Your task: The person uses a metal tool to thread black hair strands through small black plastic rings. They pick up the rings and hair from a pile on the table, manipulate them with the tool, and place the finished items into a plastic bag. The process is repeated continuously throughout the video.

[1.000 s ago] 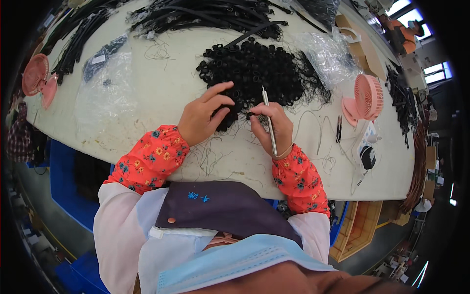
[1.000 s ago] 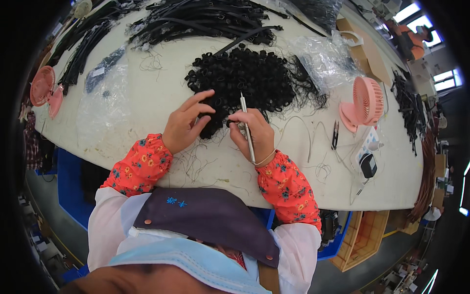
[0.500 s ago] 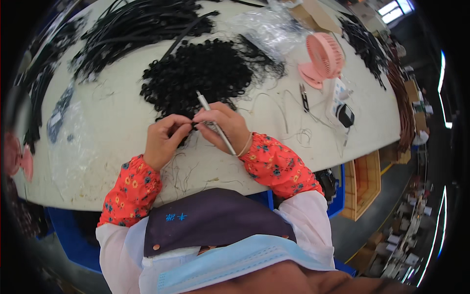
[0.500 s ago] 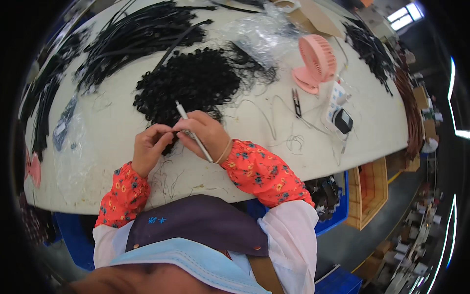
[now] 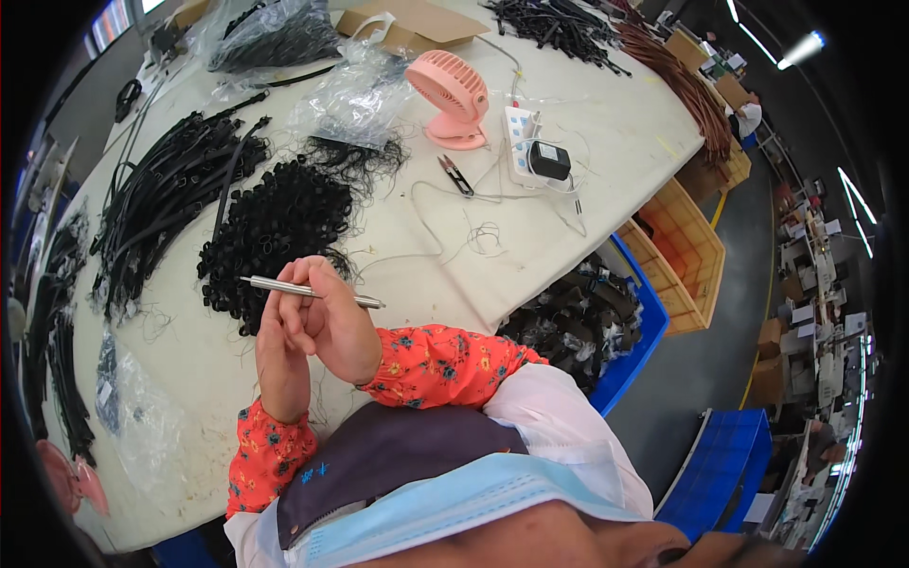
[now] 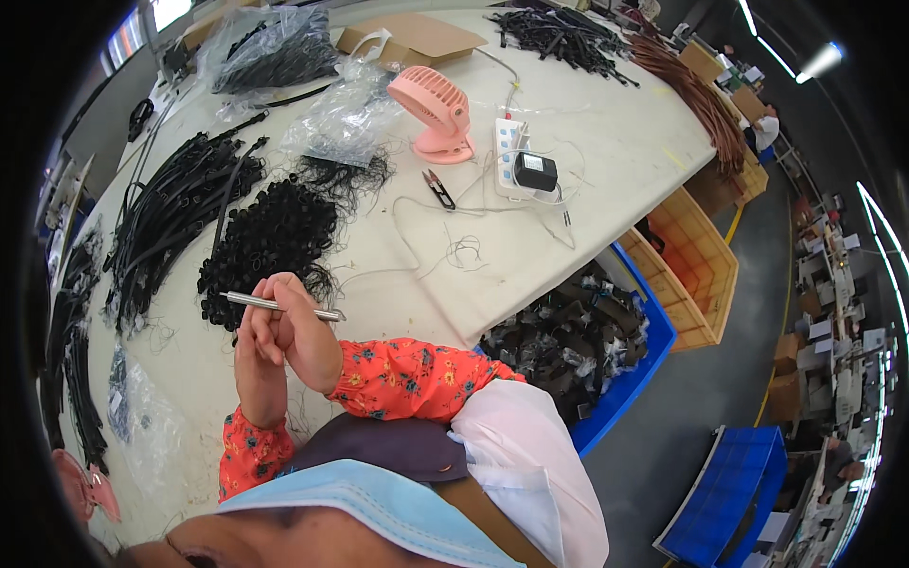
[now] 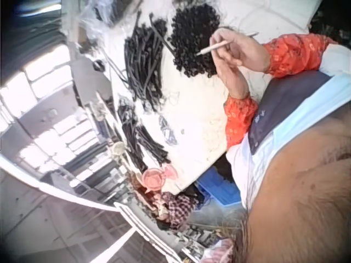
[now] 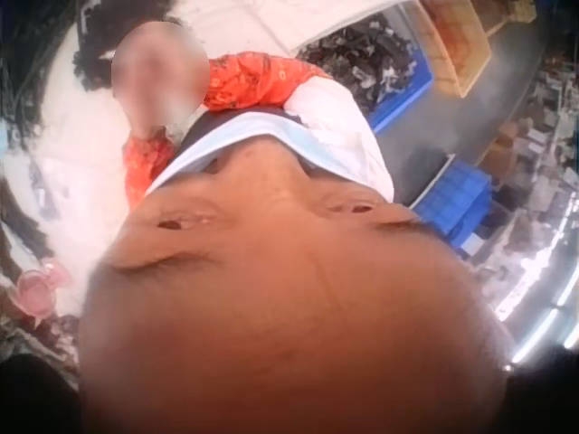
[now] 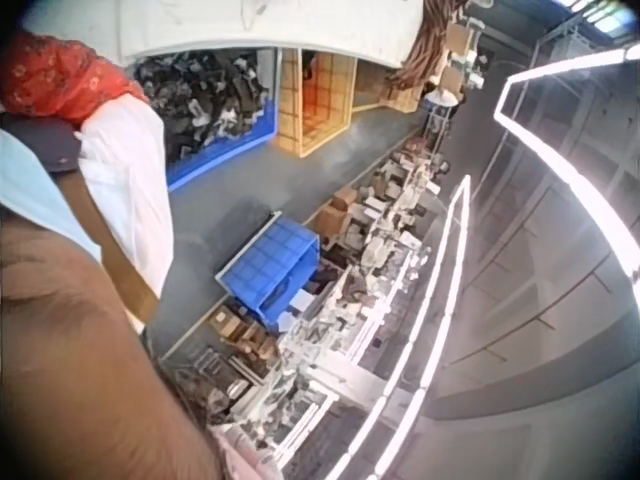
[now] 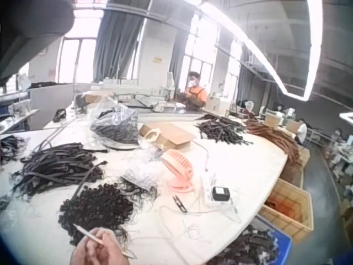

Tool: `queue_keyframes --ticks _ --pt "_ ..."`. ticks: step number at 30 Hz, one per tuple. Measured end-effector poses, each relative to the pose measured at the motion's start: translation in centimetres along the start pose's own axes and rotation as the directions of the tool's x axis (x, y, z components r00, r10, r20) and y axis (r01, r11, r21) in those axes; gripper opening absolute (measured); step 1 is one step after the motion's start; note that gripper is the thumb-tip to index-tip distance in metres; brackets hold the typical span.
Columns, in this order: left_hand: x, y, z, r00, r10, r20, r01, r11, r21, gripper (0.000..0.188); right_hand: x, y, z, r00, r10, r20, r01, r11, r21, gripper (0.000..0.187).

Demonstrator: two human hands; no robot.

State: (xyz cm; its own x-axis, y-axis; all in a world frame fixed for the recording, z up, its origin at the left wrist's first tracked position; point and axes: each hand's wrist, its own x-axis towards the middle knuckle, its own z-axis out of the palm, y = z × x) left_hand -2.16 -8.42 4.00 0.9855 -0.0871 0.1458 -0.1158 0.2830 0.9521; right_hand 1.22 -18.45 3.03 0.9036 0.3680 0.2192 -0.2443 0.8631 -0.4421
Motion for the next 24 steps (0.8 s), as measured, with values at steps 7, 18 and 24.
queue_keyframes --ticks 7,18,24 --pt "-0.1 0.0 -0.3 0.984 -0.105 -0.146 0.089 0.99 -0.114 0.036 -3.1 0.2 -0.8 0.958 0.287 0.0 -0.287 0.958 -0.011 0.028" --pt "-1.8 -1.3 0.4 0.978 0.205 -0.029 -0.184 0.923 0.338 0.014 -7.7 -7.1 -1.9 0.984 0.101 0.148 0.129 0.179 -0.975 0.021" --pt "-2.3 -2.9 0.4 0.989 0.091 0.12 -0.125 0.942 0.312 0.018 -8.6 -6.6 -3.5 0.96 0.273 0.069 0.008 0.222 -0.975 0.021"
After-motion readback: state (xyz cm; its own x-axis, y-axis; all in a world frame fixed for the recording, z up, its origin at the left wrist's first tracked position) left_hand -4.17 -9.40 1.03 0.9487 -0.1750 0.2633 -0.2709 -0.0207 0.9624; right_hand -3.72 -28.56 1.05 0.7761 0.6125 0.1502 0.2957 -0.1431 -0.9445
